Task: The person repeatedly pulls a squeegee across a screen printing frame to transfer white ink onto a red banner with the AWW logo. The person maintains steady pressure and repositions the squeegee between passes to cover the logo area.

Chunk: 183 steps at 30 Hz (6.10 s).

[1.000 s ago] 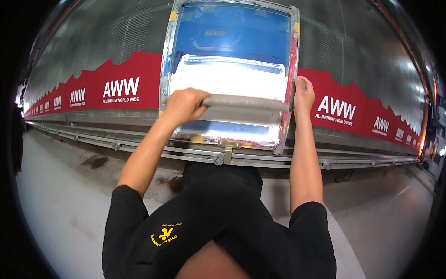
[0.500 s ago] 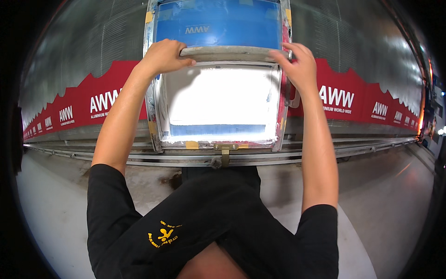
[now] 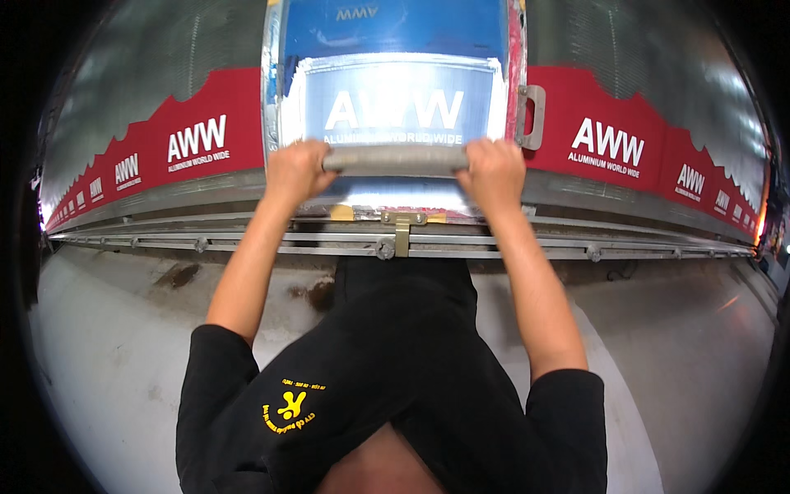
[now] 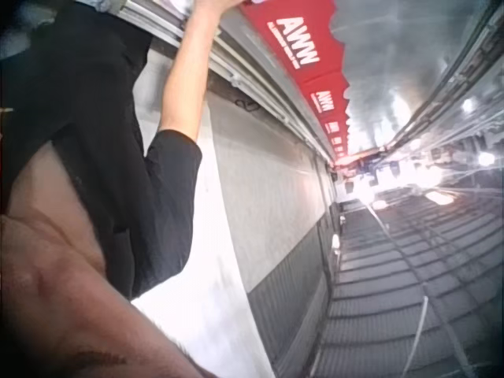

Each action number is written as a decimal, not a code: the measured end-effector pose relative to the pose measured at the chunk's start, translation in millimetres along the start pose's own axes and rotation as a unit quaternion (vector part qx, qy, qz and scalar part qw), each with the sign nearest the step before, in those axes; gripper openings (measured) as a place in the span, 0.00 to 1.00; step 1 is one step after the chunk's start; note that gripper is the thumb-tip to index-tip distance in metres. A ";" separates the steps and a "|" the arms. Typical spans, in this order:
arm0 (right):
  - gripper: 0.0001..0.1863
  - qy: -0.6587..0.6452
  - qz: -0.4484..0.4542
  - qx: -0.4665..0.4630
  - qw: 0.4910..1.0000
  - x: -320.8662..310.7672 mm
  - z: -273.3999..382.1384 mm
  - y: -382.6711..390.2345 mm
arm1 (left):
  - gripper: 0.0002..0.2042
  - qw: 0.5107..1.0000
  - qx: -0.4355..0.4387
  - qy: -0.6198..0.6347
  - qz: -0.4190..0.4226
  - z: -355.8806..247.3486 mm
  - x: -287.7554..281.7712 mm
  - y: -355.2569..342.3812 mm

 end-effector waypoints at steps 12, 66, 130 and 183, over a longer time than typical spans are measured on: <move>0.24 -0.081 0.088 -0.050 0.992 -24.2 43.6 115.9 | 0.22 0.998 -0.024 0.042 0.045 -54.7 2.4 115.7; 0.26 -0.035 0.002 -0.017 0.999 5.5 5.6 21.1 | 0.24 0.997 -0.018 0.040 0.058 0.0 -2.9 12.0; 0.15 -0.574 -0.202 0.294 0.737 23.9 -155.8 -31.5 | 0.28 0.981 -0.030 0.178 0.073 -72.5 19.2 63.5; 0.18 -0.071 0.094 -0.053 0.992 -28.6 40.6 108.8 | 0.22 0.993 -0.021 0.042 0.108 -43.1 -9.3 105.8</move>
Point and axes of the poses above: each hand's wrist, its own y-axis away from the middle knuckle, its own x-axis out of the palm, z = x × y, the point moved 4 cm from there along -y, towards the middle knuckle, and after that the axes turned 12 degrees about z, right-handed, at the moved point
